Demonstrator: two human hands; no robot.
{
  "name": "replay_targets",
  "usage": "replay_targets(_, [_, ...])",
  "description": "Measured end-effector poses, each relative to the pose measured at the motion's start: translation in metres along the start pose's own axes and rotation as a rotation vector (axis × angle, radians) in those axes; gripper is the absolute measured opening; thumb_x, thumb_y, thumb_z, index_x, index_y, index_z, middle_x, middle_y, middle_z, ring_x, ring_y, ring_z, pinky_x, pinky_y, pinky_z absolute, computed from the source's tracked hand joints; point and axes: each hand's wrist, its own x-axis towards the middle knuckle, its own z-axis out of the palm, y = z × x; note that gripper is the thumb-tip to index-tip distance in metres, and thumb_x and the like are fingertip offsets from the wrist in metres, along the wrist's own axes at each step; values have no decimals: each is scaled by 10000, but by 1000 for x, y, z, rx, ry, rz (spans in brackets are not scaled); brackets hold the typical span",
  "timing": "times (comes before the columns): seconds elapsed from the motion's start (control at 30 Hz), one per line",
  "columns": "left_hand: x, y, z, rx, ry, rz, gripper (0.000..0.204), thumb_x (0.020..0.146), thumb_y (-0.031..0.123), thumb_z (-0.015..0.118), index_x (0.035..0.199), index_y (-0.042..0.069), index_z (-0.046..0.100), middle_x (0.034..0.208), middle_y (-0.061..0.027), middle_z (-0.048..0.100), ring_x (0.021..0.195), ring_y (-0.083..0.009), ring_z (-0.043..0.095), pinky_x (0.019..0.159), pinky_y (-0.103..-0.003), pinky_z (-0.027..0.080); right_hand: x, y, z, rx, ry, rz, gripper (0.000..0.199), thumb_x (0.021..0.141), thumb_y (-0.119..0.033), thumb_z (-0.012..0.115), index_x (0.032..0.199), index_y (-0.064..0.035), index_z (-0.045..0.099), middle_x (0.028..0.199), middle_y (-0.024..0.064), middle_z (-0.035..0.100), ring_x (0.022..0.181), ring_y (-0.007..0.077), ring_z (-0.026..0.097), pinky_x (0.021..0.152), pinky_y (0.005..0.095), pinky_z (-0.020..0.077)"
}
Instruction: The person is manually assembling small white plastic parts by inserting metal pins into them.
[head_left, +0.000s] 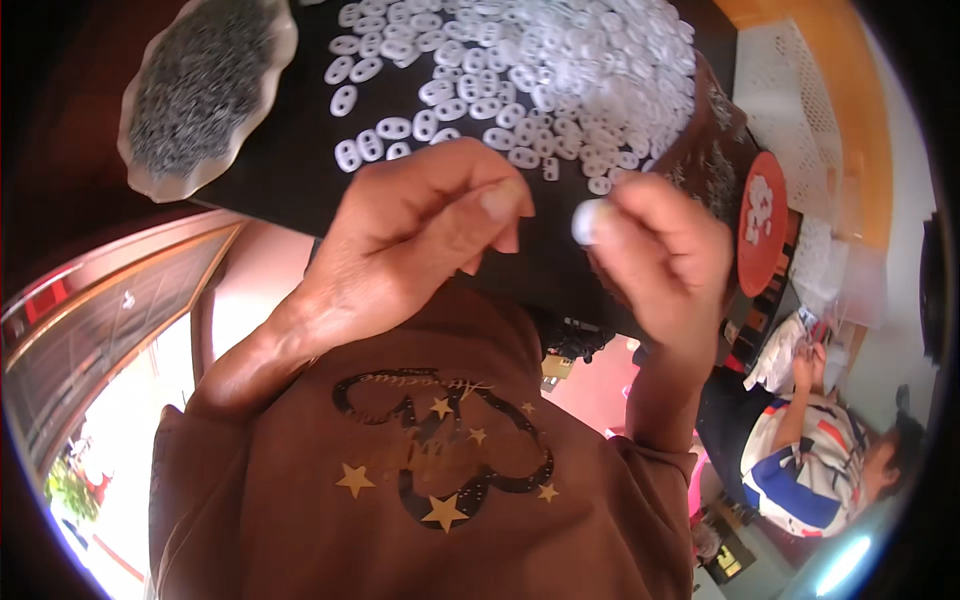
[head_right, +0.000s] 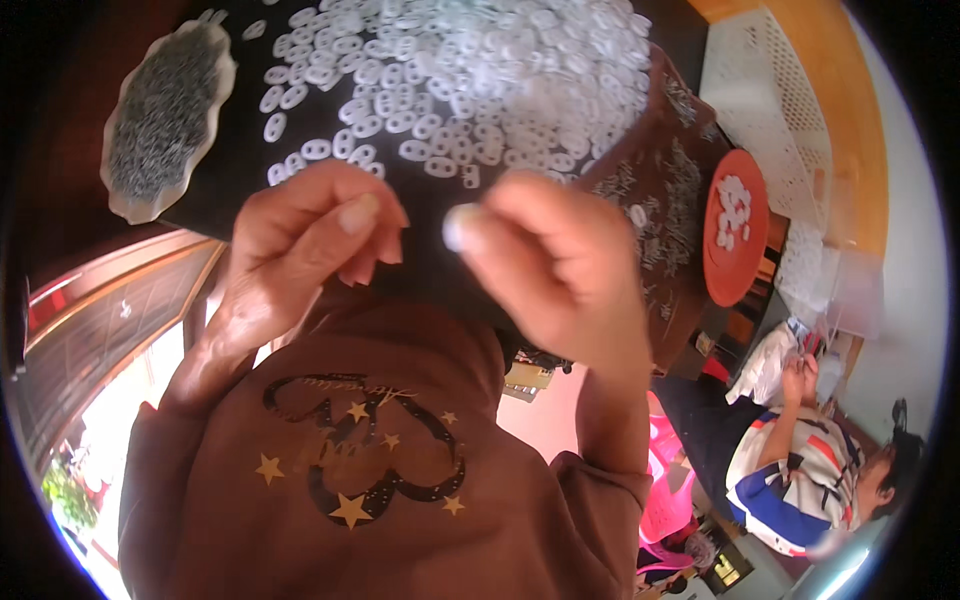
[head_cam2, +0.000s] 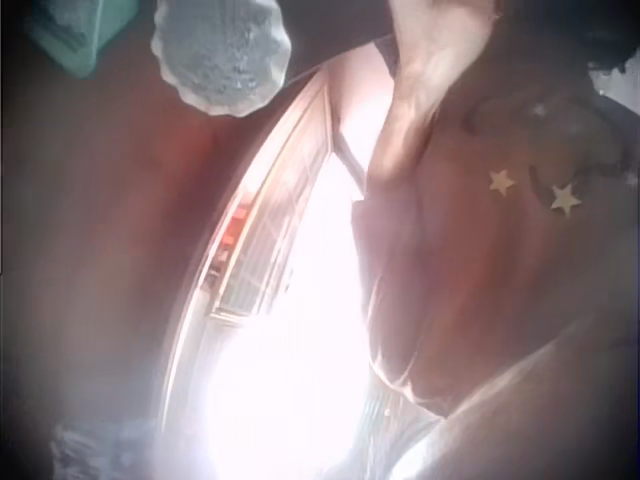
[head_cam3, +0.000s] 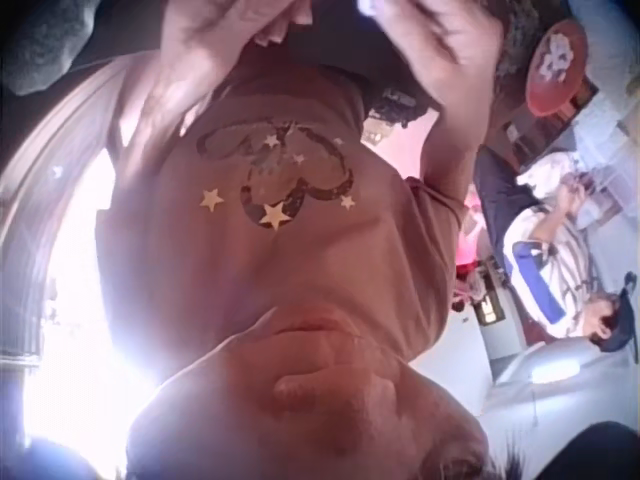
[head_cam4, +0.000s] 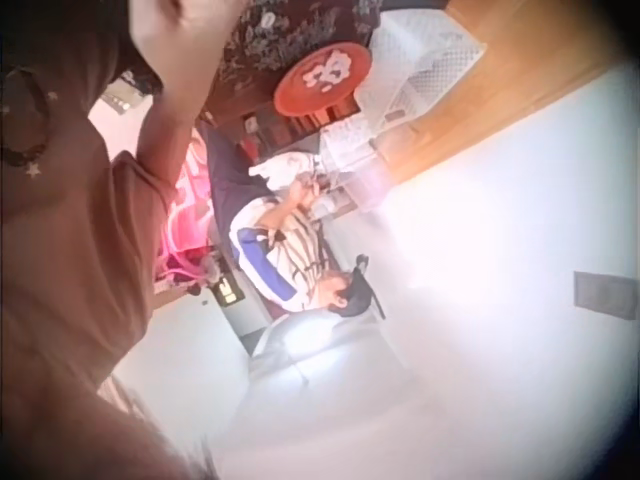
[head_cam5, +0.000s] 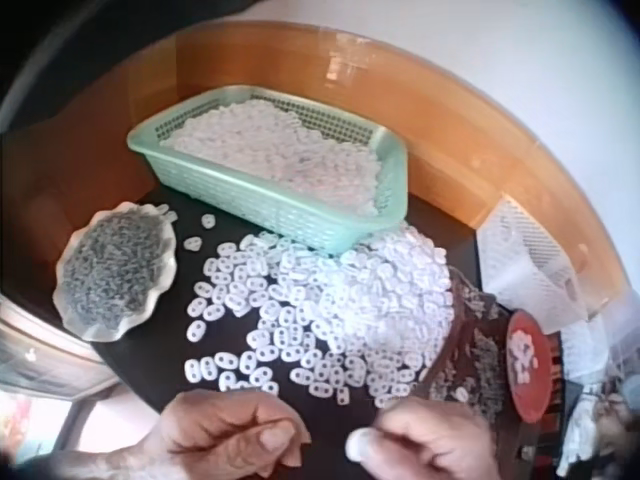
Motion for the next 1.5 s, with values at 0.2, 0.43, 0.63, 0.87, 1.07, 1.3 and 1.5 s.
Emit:
replay_targets(0.2, [0,-2,-13,310,244,328,154,1007,86,571,967,-44,643,804,-61,639,739,-105,601,680,-240,483,-41,35,-123,-403,546,324,243,961,-198,641,790,-26,623,656,-74,476,581,25,372,526,223,280])
replay_targets(0.43, [-7,-12,-38,625,389,508,123,1001,41,537,987,-45,623,801,-72,629,701,-118,571,642,-237,453,-64,110,-196,-813,492,436,266,988,-222,604,867,13,637,703,3,531,664,70,451,594,259,370])
replay_targets(0.63, [-16,-22,-67,773,460,565,143,882,-91,572,994,-37,644,906,-132,647,787,-222,624,711,-302,493,-21,40,-105,-710,410,93,192,1004,-151,575,1005,25,651,860,39,616,769,114,538,708,271,450])
replay_targets(0.87, [-26,-34,-88,978,449,580,279,784,-136,534,1019,-44,653,1023,-173,648,881,-310,620,760,-356,507,60,10,34,-547,-104,-320,177,889,3,638,1063,-29,630,896,135,558,708,319,592,618,391,471])
replay_targets(1.07, [-18,-38,-92,960,351,671,330,685,-120,572,995,-36,648,1092,-164,655,945,-342,615,836,-418,520,88,22,58,-808,-144,-350,252,857,-24,652,1105,-60,626,977,103,584,802,331,641,676,435,509])
replay_targets(1.3, [-24,-44,-97,938,340,609,331,748,-147,495,1014,-32,655,1165,-160,651,1045,-347,592,889,-421,495,91,17,67,-714,-96,-367,242,845,-26,661,1083,-67,648,960,84,589,806,317,644,669,421,513])
replay_targets(1.5, [-21,-45,-96,954,339,625,356,698,-140,499,995,-23,656,1165,-160,653,1024,-352,587,877,-426,498,109,15,71,-814,-187,-448,201,843,-43,667,1041,-72,648,912,84,577,778,330,632,652,429,507])
